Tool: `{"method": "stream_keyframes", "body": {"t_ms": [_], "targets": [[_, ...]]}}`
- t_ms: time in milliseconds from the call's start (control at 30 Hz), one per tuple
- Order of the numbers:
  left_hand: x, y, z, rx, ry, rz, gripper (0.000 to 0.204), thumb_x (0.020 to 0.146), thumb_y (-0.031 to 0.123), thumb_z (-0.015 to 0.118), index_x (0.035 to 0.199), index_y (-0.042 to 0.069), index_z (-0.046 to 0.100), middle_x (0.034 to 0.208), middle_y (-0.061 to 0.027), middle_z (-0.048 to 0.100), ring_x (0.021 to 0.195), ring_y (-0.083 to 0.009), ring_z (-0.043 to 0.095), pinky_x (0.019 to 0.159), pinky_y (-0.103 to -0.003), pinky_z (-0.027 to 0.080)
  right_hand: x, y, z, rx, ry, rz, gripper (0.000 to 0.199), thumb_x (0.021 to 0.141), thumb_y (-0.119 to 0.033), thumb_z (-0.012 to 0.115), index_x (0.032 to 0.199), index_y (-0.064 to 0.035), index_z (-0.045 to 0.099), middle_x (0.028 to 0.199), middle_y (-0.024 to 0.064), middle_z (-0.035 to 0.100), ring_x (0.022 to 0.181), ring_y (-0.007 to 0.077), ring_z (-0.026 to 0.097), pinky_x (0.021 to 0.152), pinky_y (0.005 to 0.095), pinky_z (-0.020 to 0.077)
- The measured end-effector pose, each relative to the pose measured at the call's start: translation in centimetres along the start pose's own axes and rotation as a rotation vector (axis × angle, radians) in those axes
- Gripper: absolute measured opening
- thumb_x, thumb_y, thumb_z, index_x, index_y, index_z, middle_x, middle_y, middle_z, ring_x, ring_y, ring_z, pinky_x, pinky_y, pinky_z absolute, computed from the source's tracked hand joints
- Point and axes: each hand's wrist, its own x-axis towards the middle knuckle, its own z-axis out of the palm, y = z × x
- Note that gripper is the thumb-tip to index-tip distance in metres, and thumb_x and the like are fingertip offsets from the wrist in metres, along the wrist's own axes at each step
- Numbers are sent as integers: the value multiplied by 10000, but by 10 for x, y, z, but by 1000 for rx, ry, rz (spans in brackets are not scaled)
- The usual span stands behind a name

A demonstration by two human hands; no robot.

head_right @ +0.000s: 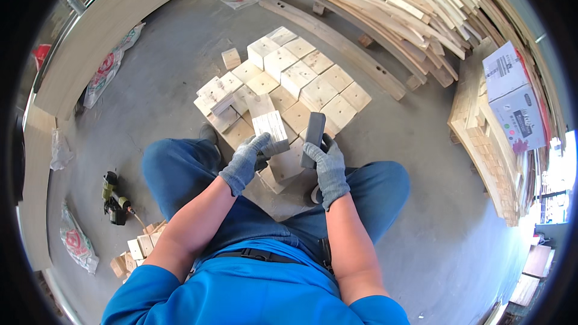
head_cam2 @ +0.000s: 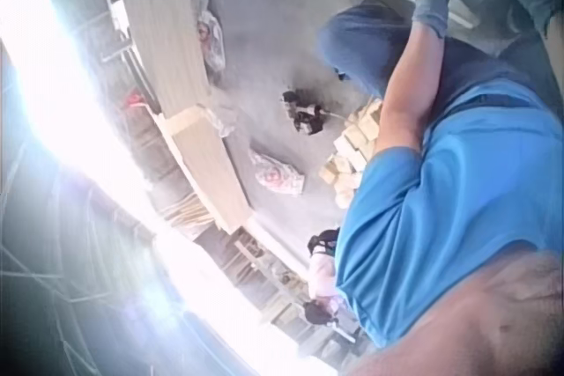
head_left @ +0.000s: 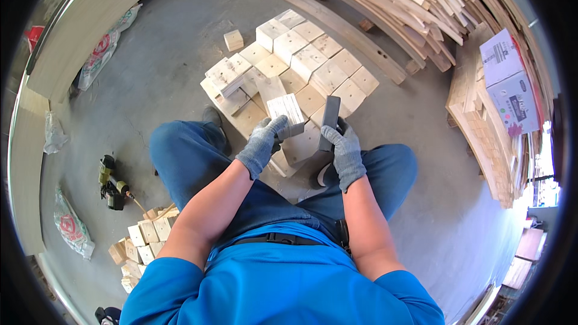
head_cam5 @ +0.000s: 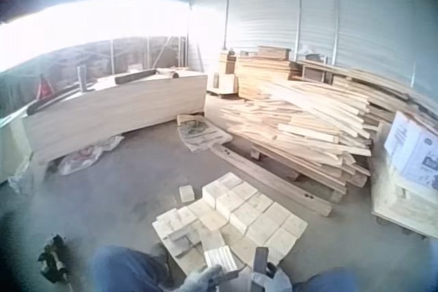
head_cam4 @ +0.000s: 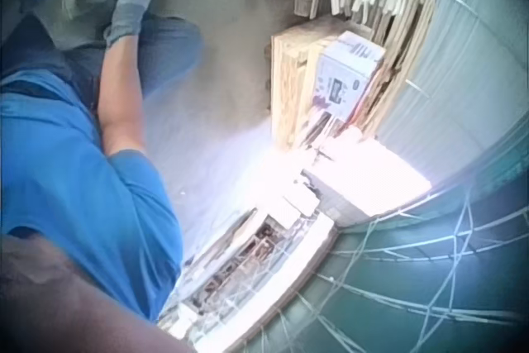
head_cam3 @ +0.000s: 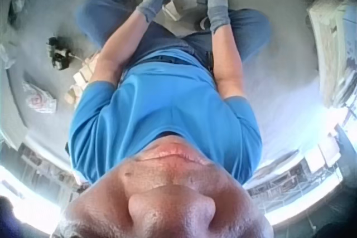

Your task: The person sits on the floor and sands small wooden blocks using a sanding block. They handle each block individually, rubbing all sides, then place the finished pieces into a stack.

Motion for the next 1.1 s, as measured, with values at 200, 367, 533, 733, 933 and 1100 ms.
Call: {"method": "stream_keyframes", "body": {"t_ms": [200, 367, 533, 733, 933, 1100], "targets": [[3, -5, -12, -45, 29, -18, 539, 1019, 509, 737, 1431, 177, 636, 1129, -40, 696, 869, -146, 652, 757, -306, 545, 4, 8, 18, -142, -90, 6, 800, 906, -198, 886, 1542, 95, 499, 1322, 183, 718, 1152, 223, 703, 988, 338, 570], [6, -4, -8, -2, 47, -7, 550, 1020, 510, 738, 1437, 166, 636, 1109, -34, 700, 851, -143, 646, 749, -312, 547, 1, 3, 21, -133, -74, 78, 796, 898, -190, 885, 1540, 91, 507, 1330, 182, 722, 1164, 228, 707, 1003, 344, 570], [11, -3, -1, 28, 47, 59, 545, 1029, 482, 738, 1449, 149, 638, 1159, -28, 720, 857, -144, 658, 734, -304, 544, 11, 13, 18, -127, -118, 46, 817, 886, -231, 899, 1534, 90, 519, 1329, 203, 726, 1164, 246, 714, 1006, 348, 573], [13, -3, 4, 80, 45, 128, 531, 1086, 322, 702, 1494, 5, 579, 1347, -79, 721, 1141, -142, 671, 988, -288, 528, 22, 29, 15, -289, -132, 2, 907, 860, -334, 923, 1537, 104, 508, 1381, 257, 699, 1249, 304, 700, 1067, 379, 558], [4, 8, 4, 149, 84, -22, 536, 1082, 336, 703, 1498, 19, 585, 1315, -67, 730, 1102, -130, 665, 941, -272, 527, 23, 27, 16, -304, -150, -6, 922, 855, -348, 927, 1535, 111, 505, 1378, 259, 700, 1249, 301, 699, 1072, 376, 555], [11, -7, -8, 266, 51, 139, 526, 1052, 424, 727, 1445, 86, 637, 1072, -25, 715, 821, -99, 642, 703, -265, 548, 23, 24, 17, -254, -128, 34, 907, 861, -307, 927, 1542, 112, 498, 1371, 250, 705, 1229, 283, 702, 1056, 361, 560]]}}
